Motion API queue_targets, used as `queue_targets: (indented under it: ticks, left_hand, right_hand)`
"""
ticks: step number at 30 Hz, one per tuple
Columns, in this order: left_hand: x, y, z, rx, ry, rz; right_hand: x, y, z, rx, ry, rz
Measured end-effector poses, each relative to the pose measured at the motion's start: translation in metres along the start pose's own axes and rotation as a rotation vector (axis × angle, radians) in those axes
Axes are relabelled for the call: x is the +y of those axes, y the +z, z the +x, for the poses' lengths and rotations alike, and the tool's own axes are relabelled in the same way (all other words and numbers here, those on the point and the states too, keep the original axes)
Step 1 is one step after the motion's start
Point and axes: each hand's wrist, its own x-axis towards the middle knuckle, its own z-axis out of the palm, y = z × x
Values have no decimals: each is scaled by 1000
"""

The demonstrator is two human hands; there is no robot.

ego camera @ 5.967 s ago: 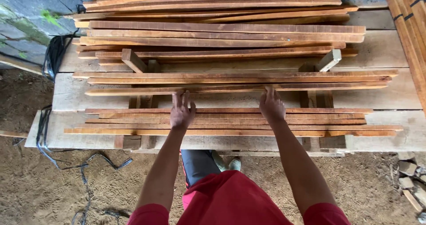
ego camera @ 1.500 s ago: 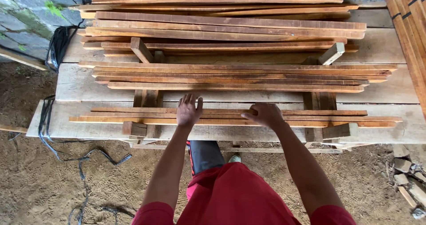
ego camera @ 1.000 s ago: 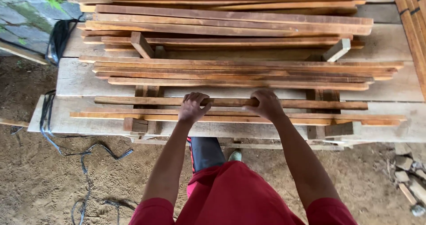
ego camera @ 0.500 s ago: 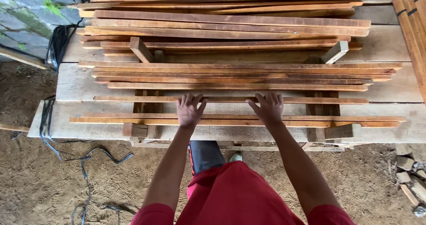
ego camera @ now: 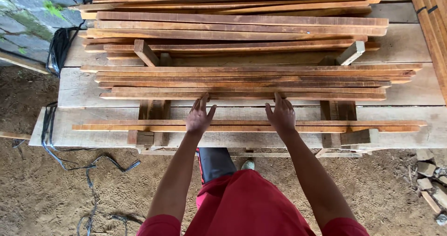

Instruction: The person repeatedly picks up thin wooden planks from a pile and places them into a wooden jig on a workbench. The person aligns each plank within the jig and continues stacking them one by one throughout the clip.

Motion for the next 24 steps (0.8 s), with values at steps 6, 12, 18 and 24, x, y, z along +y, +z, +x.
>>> queue_targets:
  ticks: [6,12,18,24]
  left_hand:
    - [-21,21,1,90,100,111]
    - [-20,24,-7,144,95,175]
    - [-35,45,-24,28,441,69]
    - [-33,34,-16,-12,462,-7]
  right_hand:
    - [-8,-12,7,-58,2,-64]
    - [-32,-60,15,-465,217,240]
    - [-18,-40,25,-1288,331,186]
    - [-13,-34,45,-1239,254,214]
